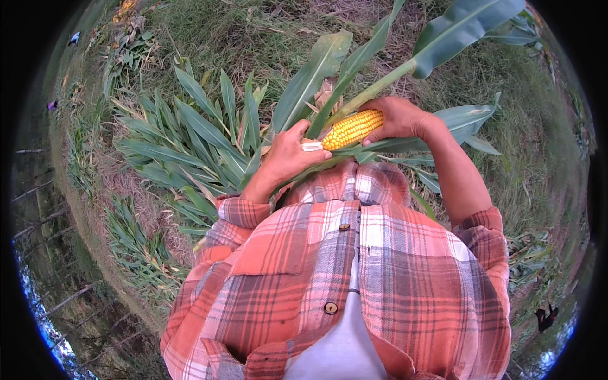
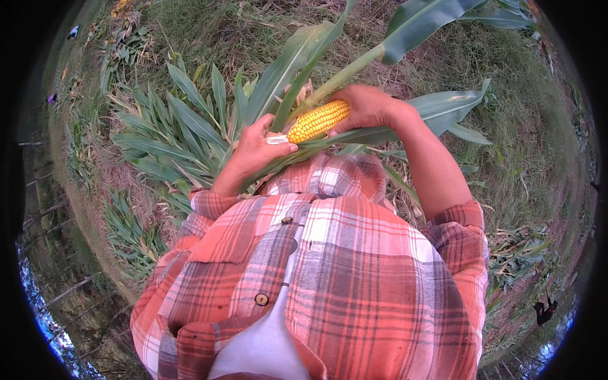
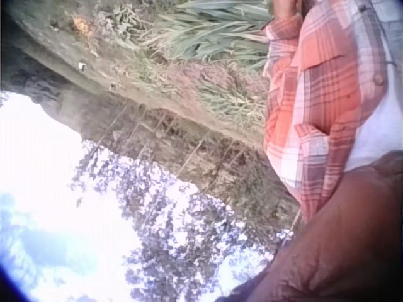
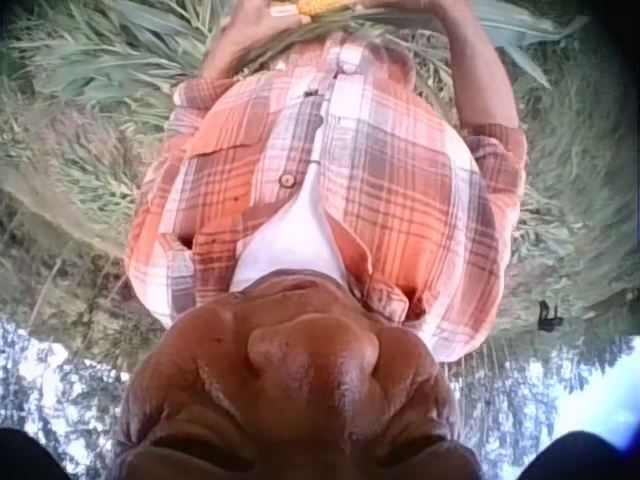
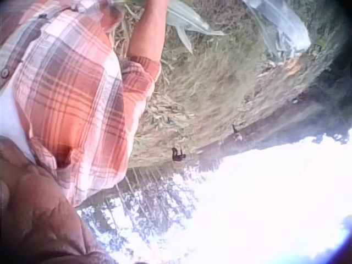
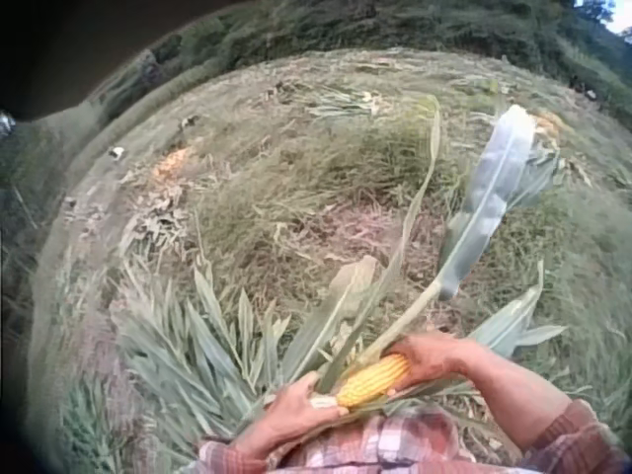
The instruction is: The person repeatedly picks corn cobs from the ground, removes the husks by hand, and places the shucked cobs into a pile. The task continues in a repetitive cycle throughout the clip.
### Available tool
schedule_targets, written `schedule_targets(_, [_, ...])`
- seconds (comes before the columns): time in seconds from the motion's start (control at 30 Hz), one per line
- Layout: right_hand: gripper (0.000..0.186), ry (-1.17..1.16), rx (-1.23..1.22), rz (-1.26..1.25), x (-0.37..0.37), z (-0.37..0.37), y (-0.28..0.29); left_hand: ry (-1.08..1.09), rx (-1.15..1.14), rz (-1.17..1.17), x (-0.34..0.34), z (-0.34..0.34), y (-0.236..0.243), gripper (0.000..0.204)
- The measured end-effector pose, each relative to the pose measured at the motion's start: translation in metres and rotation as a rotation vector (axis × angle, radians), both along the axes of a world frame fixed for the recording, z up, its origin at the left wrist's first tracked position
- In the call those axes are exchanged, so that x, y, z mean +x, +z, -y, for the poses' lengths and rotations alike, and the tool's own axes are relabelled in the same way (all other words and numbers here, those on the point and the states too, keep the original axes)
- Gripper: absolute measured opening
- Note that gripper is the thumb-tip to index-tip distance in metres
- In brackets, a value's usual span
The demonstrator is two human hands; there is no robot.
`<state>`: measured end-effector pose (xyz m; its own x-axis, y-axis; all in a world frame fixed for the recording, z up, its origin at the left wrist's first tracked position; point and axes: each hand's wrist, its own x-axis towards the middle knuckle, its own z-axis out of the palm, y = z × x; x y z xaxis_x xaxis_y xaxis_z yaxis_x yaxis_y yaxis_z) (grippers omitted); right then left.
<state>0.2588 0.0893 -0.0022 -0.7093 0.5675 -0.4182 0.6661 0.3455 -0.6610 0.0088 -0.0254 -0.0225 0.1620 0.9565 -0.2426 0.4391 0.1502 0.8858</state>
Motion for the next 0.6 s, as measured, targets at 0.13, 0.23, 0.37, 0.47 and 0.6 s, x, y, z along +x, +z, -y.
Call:
schedule_targets(0.13, [0.07,-0.18,0.279,-0.041,-0.006,0.024,0.007,0.196,0.037,0.082,0.001,0.002,-0.016,0.051])
schedule_targets(0.23, [0.067,-0.319,0.379,-0.1,-0.006,0.03,0.01,0.264,0.067,0.095,0.005,-0.005,-0.015,0.048])
schedule_targets(0.37, [0.061,-0.416,0.538,-0.236,-0.011,0.039,0.01,0.336,0.104,0.153,0.007,-0.013,-0.016,0.045])
schedule_targets(0.47, [0.06,-0.601,0.621,-0.25,-0.02,0.049,0.008,0.461,0.138,0.258,0.006,-0.029,-0.013,0.05])
schedule_targets(0.6, [0.066,-0.733,0.774,-0.361,-0.031,0.056,-0.003,0.438,0.185,0.332,-0.001,-0.048,-0.01,0.055])
